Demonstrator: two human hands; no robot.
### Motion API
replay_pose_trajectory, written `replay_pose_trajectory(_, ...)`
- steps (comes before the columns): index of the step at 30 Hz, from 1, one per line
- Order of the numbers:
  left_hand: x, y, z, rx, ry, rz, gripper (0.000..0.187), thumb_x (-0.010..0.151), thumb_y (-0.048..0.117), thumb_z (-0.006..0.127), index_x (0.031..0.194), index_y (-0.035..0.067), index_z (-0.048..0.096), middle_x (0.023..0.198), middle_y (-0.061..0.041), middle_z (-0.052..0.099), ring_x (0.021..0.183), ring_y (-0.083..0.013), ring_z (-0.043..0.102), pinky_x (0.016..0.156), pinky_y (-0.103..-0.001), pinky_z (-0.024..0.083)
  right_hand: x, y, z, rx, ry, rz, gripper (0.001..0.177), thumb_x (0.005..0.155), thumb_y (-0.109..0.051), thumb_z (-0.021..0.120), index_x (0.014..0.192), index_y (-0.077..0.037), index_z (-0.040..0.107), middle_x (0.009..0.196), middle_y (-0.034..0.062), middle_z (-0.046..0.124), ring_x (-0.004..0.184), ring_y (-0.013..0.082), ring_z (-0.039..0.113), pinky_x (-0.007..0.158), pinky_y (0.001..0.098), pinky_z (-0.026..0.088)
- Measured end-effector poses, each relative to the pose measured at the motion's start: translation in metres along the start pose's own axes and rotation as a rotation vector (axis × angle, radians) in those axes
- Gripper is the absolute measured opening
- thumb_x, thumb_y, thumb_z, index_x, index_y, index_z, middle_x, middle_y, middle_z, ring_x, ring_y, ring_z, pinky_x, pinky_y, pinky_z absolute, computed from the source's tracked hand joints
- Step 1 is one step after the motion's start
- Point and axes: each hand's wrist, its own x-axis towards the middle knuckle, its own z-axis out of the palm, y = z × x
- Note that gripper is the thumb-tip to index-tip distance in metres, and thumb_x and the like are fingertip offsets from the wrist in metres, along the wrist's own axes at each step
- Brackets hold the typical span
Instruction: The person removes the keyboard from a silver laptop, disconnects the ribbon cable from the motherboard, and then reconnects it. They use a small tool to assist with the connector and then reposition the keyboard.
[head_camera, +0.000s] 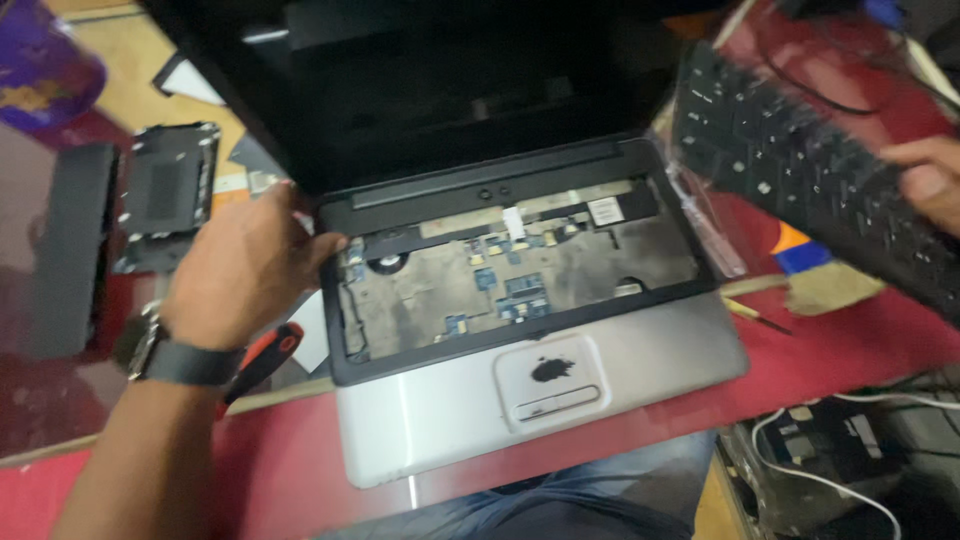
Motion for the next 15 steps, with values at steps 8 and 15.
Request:
replay_pose_trajectory(8,0.001,0.000,0.001,0.015,-0.035,-0.005,0.040,0.097,0.032,0.071,0.127,0.008,0.060,0.096,-0.017,0.078,0.088,-0.0349,0.075,0.072,-0.050,0.060,-0.041,-0.198,0.019,0.244,0.024,0.210,0.045,0.112,-0.031,0.049,0.139,0.000,0.066,0.105,0.0121,0.069,0.082,0.0172,0.058,0.067,0.0270,0.039)
replay_pose_trajectory(15,0.004,-0.008,0.007,0.080,0.013,0.042,0.042,0.097,0.035,0.071,0.124,0.005,0.062,0.099,-0.020,0.076,0.092,-0.0421,0.071,0.073,-0.055,0.056,-0.044,-0.176,0.014,0.192,0.039,0.132,0.045,0.109,-0.029,0.051,0.139,0.001,0.066,0.112,0.0104,0.069,0.092,0.0153,0.059,0.080,0.0260,0.040)
